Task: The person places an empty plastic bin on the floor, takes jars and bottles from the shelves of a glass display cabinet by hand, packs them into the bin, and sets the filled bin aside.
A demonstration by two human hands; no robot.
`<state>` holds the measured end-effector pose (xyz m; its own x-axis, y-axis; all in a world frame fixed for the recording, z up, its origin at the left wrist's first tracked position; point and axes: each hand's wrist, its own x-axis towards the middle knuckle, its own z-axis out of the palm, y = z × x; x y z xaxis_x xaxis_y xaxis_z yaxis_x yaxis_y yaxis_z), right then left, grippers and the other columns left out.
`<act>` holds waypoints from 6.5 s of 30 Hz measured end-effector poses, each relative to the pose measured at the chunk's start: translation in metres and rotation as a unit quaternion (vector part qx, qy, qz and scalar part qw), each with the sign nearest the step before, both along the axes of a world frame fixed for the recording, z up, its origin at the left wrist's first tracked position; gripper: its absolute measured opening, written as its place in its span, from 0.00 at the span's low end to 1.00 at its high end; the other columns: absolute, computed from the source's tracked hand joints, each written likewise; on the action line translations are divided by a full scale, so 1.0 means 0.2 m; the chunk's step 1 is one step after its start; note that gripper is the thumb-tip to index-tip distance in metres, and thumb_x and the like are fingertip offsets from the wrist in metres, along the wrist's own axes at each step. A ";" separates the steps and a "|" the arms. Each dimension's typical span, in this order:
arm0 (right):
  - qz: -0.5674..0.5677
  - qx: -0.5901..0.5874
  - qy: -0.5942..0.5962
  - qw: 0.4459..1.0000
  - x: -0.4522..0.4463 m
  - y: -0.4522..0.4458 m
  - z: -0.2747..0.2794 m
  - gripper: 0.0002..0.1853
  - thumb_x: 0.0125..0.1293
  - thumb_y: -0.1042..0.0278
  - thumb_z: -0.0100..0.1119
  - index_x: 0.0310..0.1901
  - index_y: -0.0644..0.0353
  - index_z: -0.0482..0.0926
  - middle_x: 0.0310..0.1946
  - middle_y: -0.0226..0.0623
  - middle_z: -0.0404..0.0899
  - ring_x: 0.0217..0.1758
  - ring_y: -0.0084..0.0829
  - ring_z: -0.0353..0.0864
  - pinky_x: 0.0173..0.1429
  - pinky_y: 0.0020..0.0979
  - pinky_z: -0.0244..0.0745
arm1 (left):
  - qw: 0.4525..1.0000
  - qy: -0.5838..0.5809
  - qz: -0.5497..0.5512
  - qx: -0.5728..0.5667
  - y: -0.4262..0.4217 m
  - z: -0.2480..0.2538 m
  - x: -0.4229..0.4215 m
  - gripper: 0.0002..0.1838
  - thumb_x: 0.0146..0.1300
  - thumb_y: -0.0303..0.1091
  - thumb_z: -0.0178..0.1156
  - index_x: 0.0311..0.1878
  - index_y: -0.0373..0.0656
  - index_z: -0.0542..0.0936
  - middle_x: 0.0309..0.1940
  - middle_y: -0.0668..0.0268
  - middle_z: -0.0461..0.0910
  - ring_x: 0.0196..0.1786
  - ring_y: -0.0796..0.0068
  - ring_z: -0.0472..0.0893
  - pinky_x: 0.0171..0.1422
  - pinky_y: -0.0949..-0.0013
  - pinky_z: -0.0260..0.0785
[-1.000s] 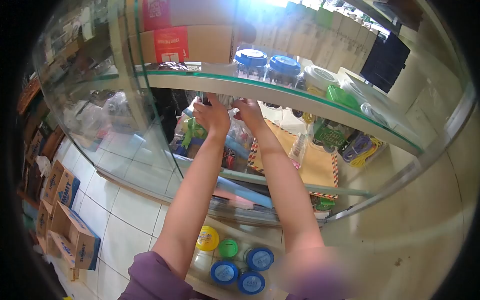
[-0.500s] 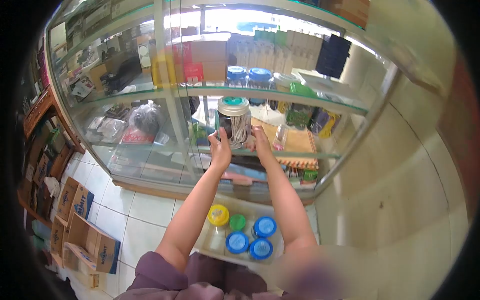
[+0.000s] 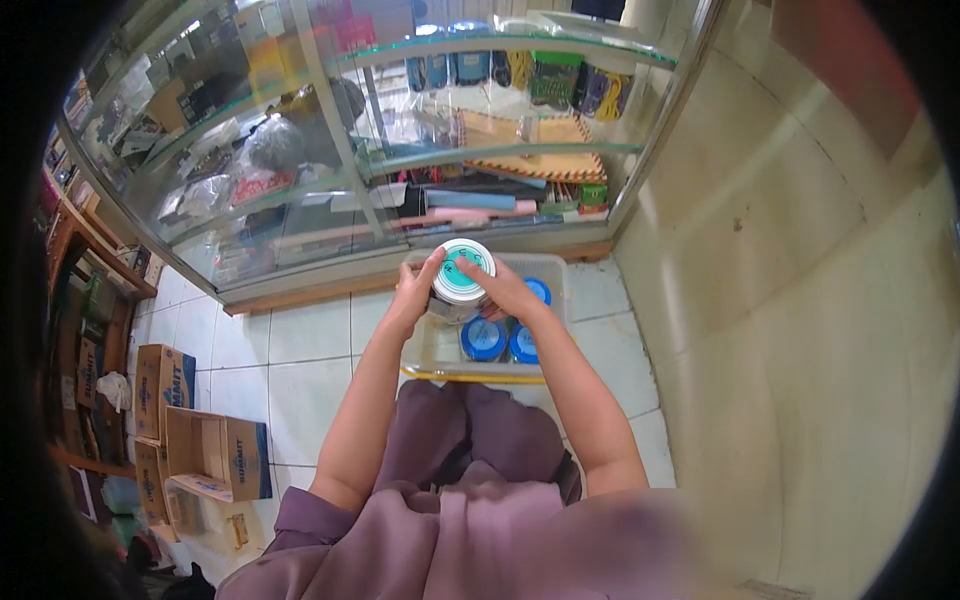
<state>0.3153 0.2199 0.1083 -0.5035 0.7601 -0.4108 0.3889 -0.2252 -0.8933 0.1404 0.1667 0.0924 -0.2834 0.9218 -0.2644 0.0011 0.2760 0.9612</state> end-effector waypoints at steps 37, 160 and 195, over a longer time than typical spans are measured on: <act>0.091 0.204 -0.349 0.910 -0.44 -0.12 -0.95 0.14 0.53 0.62 0.62 0.34 0.66 0.82 0.33 0.54 0.81 0.38 0.50 0.83 0.42 0.45 0.78 | 0.802 0.500 -0.259 -0.198 -0.07 -0.84 -0.09 0.14 0.55 0.38 0.61 0.41 0.38 0.84 0.44 0.51 0.81 0.48 0.58 0.82 0.52 0.63 0.74; -0.080 0.285 -0.098 0.950 -0.48 0.20 -0.76 0.59 0.31 0.53 0.81 0.66 0.55 0.55 0.56 0.50 0.66 0.59 0.50 0.70 0.62 0.43 0.68 | 0.944 0.322 -0.028 0.060 0.21 -0.54 -0.37 0.53 0.30 0.29 0.79 0.64 0.44 0.60 0.55 0.54 0.68 0.57 0.51 0.73 0.57 0.57 0.70; -0.177 0.525 0.074 0.829 -0.10 0.69 0.00 0.06 0.55 0.80 0.56 0.35 0.63 0.78 0.31 0.41 0.78 0.32 0.34 0.81 0.39 0.32 0.76 | 0.821 0.396 -0.001 0.412 0.57 0.32 -0.11 0.14 0.51 0.32 0.66 0.41 0.42 0.79 0.43 0.57 0.77 0.47 0.58 0.77 0.53 0.61 0.69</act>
